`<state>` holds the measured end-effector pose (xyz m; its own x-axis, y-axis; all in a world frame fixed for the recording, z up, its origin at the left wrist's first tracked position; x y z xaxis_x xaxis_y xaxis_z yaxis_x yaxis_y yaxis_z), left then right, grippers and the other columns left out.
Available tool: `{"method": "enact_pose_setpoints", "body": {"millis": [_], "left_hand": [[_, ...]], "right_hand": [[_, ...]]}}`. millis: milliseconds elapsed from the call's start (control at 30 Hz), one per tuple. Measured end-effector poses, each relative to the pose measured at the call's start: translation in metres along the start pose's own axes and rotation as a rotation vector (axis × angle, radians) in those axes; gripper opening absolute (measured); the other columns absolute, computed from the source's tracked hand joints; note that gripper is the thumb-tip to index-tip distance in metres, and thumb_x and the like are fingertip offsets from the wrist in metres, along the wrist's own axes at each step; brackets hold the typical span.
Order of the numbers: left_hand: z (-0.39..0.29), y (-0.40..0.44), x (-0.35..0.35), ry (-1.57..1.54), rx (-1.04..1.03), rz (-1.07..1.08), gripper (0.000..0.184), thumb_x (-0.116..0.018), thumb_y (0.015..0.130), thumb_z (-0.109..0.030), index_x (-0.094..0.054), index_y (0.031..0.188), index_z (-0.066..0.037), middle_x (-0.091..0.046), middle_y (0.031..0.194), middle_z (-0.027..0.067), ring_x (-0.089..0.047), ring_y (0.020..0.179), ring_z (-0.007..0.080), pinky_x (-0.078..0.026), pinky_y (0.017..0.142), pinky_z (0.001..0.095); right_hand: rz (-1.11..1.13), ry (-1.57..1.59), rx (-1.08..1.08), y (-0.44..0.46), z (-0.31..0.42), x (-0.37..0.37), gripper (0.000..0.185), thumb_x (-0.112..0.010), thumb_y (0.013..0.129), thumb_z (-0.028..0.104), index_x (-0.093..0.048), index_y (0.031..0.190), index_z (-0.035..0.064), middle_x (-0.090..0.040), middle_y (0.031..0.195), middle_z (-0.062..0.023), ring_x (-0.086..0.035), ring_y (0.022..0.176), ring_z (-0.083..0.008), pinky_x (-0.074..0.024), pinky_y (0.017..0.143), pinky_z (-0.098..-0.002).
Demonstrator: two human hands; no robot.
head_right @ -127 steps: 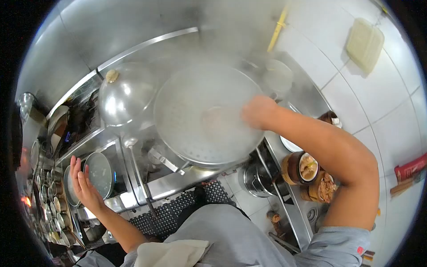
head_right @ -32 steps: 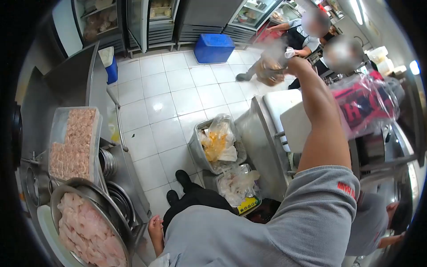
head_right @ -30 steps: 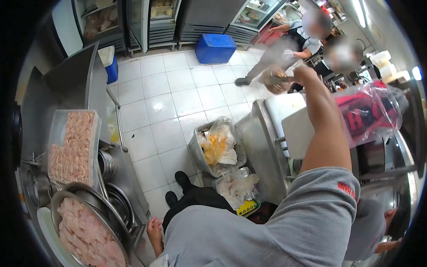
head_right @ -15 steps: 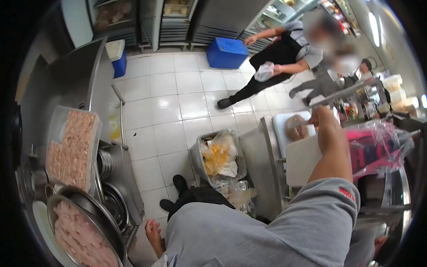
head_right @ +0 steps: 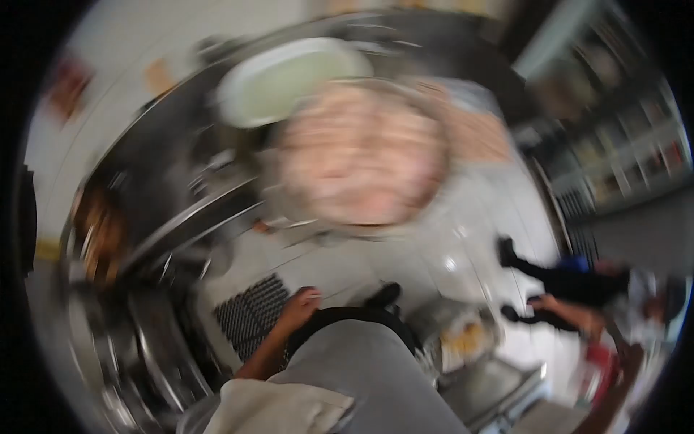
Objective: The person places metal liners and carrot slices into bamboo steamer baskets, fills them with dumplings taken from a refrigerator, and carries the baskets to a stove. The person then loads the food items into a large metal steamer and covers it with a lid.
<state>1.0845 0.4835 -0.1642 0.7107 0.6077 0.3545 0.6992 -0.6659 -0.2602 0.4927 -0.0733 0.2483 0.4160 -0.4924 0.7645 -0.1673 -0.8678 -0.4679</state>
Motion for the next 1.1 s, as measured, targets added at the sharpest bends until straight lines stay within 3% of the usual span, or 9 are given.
{"method": "enact_pose_setpoints", "body": {"millis": [233, 267, 333, 400, 467, 600, 733, 867, 1100], "left_hand": [[0.080, -0.156, 0.165, -0.010, 0.219, -0.312, 0.027, -0.059, 0.084, -0.024, -0.063, 0.099, -0.002, -0.057, 0.104, 0.0189, -0.058, 0.093, 0.0309, -0.048, 0.081, 0.0366], [0.093, -0.167, 0.182, -0.020, 0.246, -0.376, 0.027, -0.059, 0.084, -0.024, -0.063, 0.099, -0.002, -0.057, 0.104, 0.0189, -0.058, 0.093, 0.0309, -0.048, 0.081, 0.0366], [0.118, -0.207, 0.221, 0.087, 0.199, -0.479, 0.027, -0.059, 0.084, -0.024, -0.063, 0.099, -0.002, -0.058, 0.103, 0.0181, -0.057, 0.096, 0.0319, -0.046, 0.084, 0.0375], [0.129, -0.246, 0.251, 0.053, 0.230, -0.573, 0.027, -0.059, 0.084, -0.025, -0.063, 0.098, -0.002, -0.059, 0.101, 0.0167, -0.056, 0.097, 0.0322, -0.045, 0.085, 0.0383], [0.143, -0.273, 0.276, 0.112, 0.239, -0.705, 0.026, -0.059, 0.084, -0.025, -0.063, 0.098, -0.003, -0.060, 0.099, 0.0161, -0.056, 0.097, 0.0313, -0.046, 0.084, 0.0381], [0.138, -0.309, 0.335, -0.019, 0.258, -0.869, 0.024, -0.063, 0.082, -0.022, -0.063, 0.097, -0.003, -0.060, 0.097, 0.0144, -0.059, 0.087, 0.0272, -0.047, 0.078, 0.0344], [0.146, -0.320, 0.392, -0.039, 0.258, -0.941, 0.024, -0.064, 0.082, -0.019, -0.063, 0.099, -0.002, -0.060, 0.097, 0.0120, -0.059, 0.080, 0.0237, -0.048, 0.074, 0.0323], [0.165, -0.324, 0.452, -0.077, 0.201, -0.958, 0.026, -0.064, 0.082, -0.019, -0.062, 0.101, -0.002, -0.060, 0.103, 0.0129, -0.059, 0.081, 0.0228, -0.048, 0.075, 0.0307], [0.220, -0.392, 0.511, -0.068, 0.376, -1.064, 0.024, -0.063, 0.082, -0.016, -0.062, 0.100, -0.001, -0.060, 0.104, 0.0139, -0.060, 0.090, 0.0260, -0.048, 0.077, 0.0325]], "right_hand": [[-0.514, 0.262, 0.662, -0.264, 0.308, 0.171, 0.047, -0.056, 0.089, 0.031, -0.046, 0.131, 0.0120, -0.050, 0.128, -0.0132, -0.050, 0.116, -0.0244, -0.0370, 0.098, -0.0343], [-0.523, 0.327, 0.808, -0.294, 0.360, 0.185, 0.048, -0.056, 0.090, 0.030, -0.045, 0.133, 0.0124, -0.050, 0.131, -0.0134, -0.049, 0.119, -0.0247, -0.0366, 0.100, -0.0344], [-0.661, 0.756, 1.389, -0.362, 0.448, 0.194, 0.044, -0.054, 0.089, 0.033, -0.054, 0.122, 0.0040, -0.061, 0.115, -0.0150, -0.051, 0.116, -0.0290, -0.0381, 0.098, -0.0391], [-1.577, 0.085, 1.713, -0.548, 0.519, 0.150, 0.037, -0.066, 0.079, 0.025, -0.060, 0.108, 0.0027, -0.064, 0.099, -0.0097, -0.061, 0.082, -0.0215, -0.0476, 0.074, -0.0384], [-1.120, 0.225, 1.984, -0.619, 0.591, 0.128, 0.044, -0.062, 0.083, 0.014, -0.049, 0.123, 0.0001, -0.060, 0.100, -0.0127, -0.057, 0.082, -0.0246, -0.0469, 0.077, -0.0343], [-1.066, 0.000, 2.214, -0.794, 0.670, 0.063, 0.038, -0.067, 0.076, 0.014, -0.056, 0.109, 0.0009, -0.060, 0.087, -0.0154, -0.056, 0.071, -0.0292, -0.0449, 0.067, -0.0354], [-1.289, -0.052, 2.400, -0.904, 0.738, 0.031, 0.033, -0.067, 0.077, 0.029, -0.058, 0.097, 0.0043, -0.060, 0.078, -0.0111, -0.058, 0.065, -0.0307, -0.0450, 0.059, -0.0382], [-1.547, -0.140, 2.360, -0.988, 0.840, 0.021, 0.034, -0.062, 0.080, 0.039, -0.057, 0.090, 0.0065, -0.059, 0.074, -0.0095, -0.059, 0.067, -0.0303, -0.0460, 0.060, -0.0405], [-1.529, -0.474, 2.127, -1.105, 0.995, 0.004, 0.038, -0.062, 0.079, 0.043, -0.059, 0.087, 0.0067, -0.063, 0.077, -0.0106, -0.062, 0.074, -0.0315, -0.0483, 0.063, -0.0427]]}}
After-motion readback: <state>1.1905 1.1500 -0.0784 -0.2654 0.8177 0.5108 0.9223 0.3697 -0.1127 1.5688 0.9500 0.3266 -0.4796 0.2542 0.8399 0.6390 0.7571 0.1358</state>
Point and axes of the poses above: each hand's wrist, its own y-axis towards the middle knuckle, its own x-axis out of the back of the hand, z = x × y, the point moved 10 cm from there along y, towards the middle knuckle
